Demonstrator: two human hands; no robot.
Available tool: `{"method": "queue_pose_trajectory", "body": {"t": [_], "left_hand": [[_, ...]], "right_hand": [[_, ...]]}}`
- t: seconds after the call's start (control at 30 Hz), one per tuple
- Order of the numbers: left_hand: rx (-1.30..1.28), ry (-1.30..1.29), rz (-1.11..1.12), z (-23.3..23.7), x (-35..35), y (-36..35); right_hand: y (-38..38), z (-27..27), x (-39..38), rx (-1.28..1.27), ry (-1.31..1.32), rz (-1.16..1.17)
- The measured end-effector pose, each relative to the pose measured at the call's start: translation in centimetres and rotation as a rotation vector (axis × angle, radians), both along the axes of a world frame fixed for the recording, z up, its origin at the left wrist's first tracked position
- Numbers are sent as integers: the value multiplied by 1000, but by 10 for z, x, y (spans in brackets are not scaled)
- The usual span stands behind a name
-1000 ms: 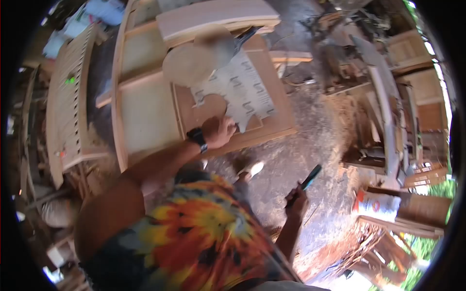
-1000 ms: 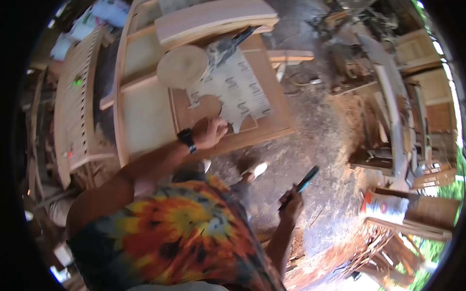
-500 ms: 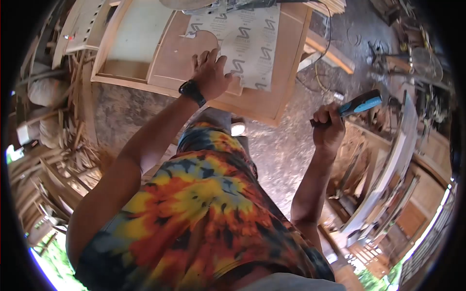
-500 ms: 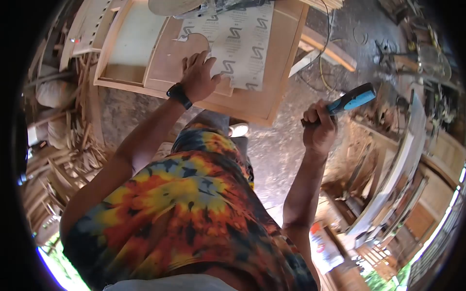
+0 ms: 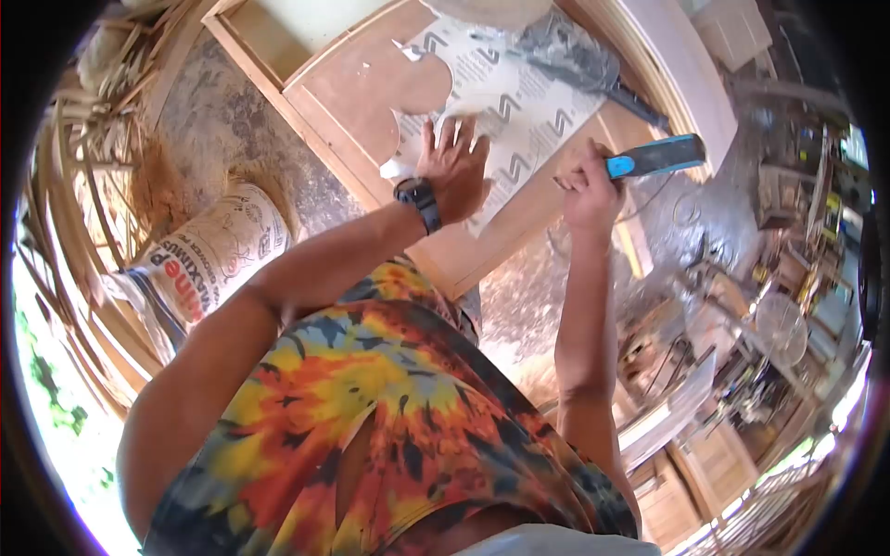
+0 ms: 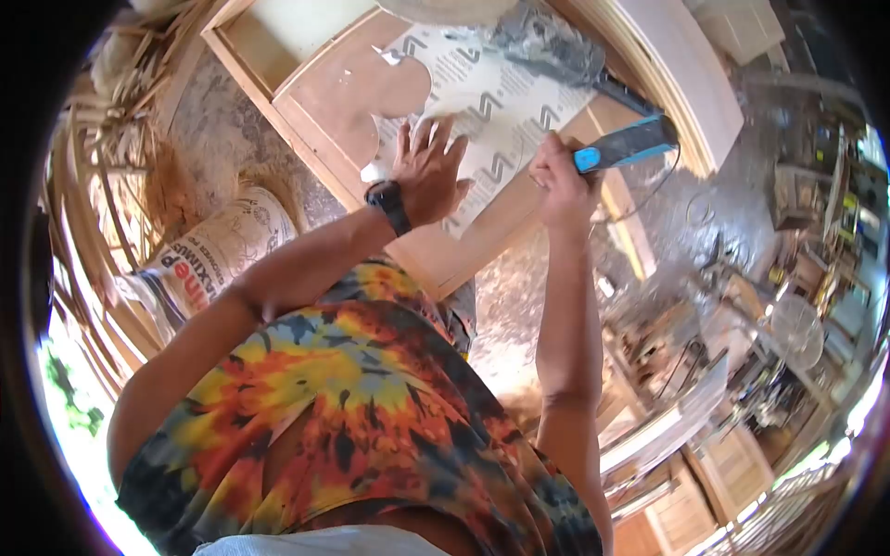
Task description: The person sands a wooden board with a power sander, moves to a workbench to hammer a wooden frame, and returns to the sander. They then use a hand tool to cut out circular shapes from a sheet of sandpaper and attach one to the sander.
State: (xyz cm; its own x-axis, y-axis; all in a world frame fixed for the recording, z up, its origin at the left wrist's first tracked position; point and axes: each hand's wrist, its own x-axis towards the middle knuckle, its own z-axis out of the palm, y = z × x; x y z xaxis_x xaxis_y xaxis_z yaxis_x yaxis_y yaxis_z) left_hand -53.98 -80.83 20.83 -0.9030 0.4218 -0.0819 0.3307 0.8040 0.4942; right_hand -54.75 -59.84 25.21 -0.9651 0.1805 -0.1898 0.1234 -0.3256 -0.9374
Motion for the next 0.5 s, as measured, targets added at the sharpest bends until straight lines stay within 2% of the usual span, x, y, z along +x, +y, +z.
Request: {"method": "queue_pose_trajectory", "body": {"t": [0.03, 0.07, 0.17, 0.33, 0.37, 0.43, 0.47, 0.5], "left_hand": [[-12, 9, 41, 0, -4, 6], [-21, 28, 85, 0, -2, 11], [-47, -4, 159, 1, -1, 20], [-97, 108, 380, -18, 25, 54], [-13, 50, 430, -5, 36, 65], [394, -85, 446, 57, 53, 76], [743, -102, 384, 88, 65, 76], [1088, -116, 301, 120, 80, 74]], "right_hand": [[0, -1, -18, -140, 25, 106], [0, -5, -29, -90, 14, 103], [6, -3, -52, 31, 57, 288], [10, -29, -77, -152, 100, 485], [16, -28, -73, -160, 97, 505], [22, -13, -78, -56, 37, 530], [27, -9, -76, 6, 23, 512], [34, -5, -71, -36, 12, 545]]}}
